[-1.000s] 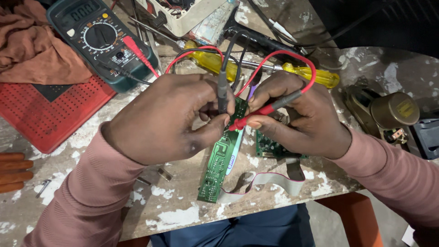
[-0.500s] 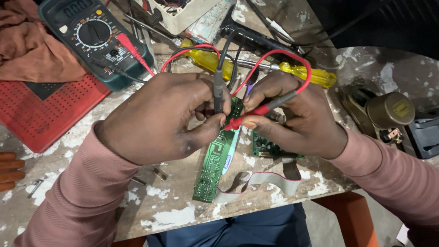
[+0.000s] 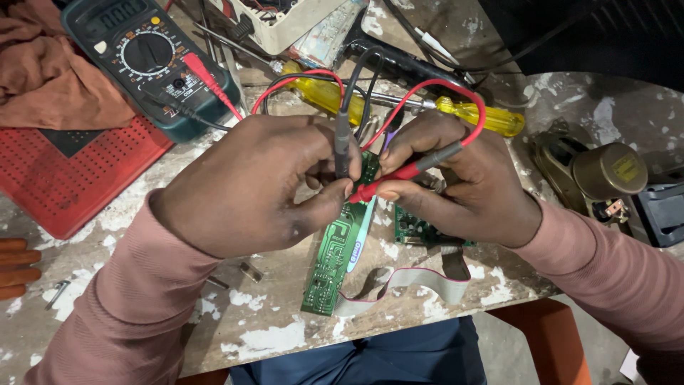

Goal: The person picks up a green circuit board from a cluttered workbench and probes its components with the red and black leads of a digital multimeter, moving the probe tips across different points on the board. At the end they lift the multimeter and read its display.

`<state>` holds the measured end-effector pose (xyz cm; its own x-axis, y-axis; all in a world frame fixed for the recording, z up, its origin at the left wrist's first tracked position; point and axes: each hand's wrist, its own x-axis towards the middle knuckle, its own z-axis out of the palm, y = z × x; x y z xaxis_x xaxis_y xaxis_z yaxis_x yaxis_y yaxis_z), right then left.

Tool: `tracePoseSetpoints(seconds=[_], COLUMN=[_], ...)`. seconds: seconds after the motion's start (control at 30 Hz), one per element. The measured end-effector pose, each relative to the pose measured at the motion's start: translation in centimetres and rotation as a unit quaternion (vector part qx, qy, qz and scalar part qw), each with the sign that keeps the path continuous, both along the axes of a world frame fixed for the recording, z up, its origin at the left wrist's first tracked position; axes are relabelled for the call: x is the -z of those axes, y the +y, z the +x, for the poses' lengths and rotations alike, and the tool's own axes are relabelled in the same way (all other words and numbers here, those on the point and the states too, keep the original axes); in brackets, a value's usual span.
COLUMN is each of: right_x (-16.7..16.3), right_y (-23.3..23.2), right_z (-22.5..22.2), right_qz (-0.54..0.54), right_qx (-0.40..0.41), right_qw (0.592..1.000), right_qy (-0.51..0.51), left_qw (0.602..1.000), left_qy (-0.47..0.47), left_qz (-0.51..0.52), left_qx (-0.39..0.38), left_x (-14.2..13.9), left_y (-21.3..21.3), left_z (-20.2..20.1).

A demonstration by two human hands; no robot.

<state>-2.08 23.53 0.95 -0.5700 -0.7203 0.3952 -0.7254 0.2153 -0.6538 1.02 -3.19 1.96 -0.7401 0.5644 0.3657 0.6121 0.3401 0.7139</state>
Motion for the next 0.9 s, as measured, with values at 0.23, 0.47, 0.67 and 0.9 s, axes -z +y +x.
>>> tracePoseSetpoints(seconds=[0.23, 0.47, 0.67, 0.9], right_x=[0.04, 0.20, 0.23, 0.20], right_y=[-0.15, -0.15, -0.14, -0.10], right_z=[-0.02, -0.14, -0.13, -0.12], right_qz=[-0.003, -0.006, -0.008, -0.013], right_qx=[0.002, 0.000, -0.003, 0.004], right_qw=[1.000, 1.000, 1.000, 1.000], right_qy=[0.003, 0.000, 0.003, -0.001], left_qw=[1.000, 1.000, 1.000, 0.999], left_qy=[-0.013, -0.009, -0.009, 0.000], left_qz=[-0.017, -0.018, -0.013, -0.033], left_qx=[-0.013, -0.023, -0.022, -0.017], left_x=[0.09, 0.23, 0.12, -0.22], left_y=[-0.04, -0.11, -0.18, -0.21], left_z=[0.01, 0.06, 0.12, 0.14])
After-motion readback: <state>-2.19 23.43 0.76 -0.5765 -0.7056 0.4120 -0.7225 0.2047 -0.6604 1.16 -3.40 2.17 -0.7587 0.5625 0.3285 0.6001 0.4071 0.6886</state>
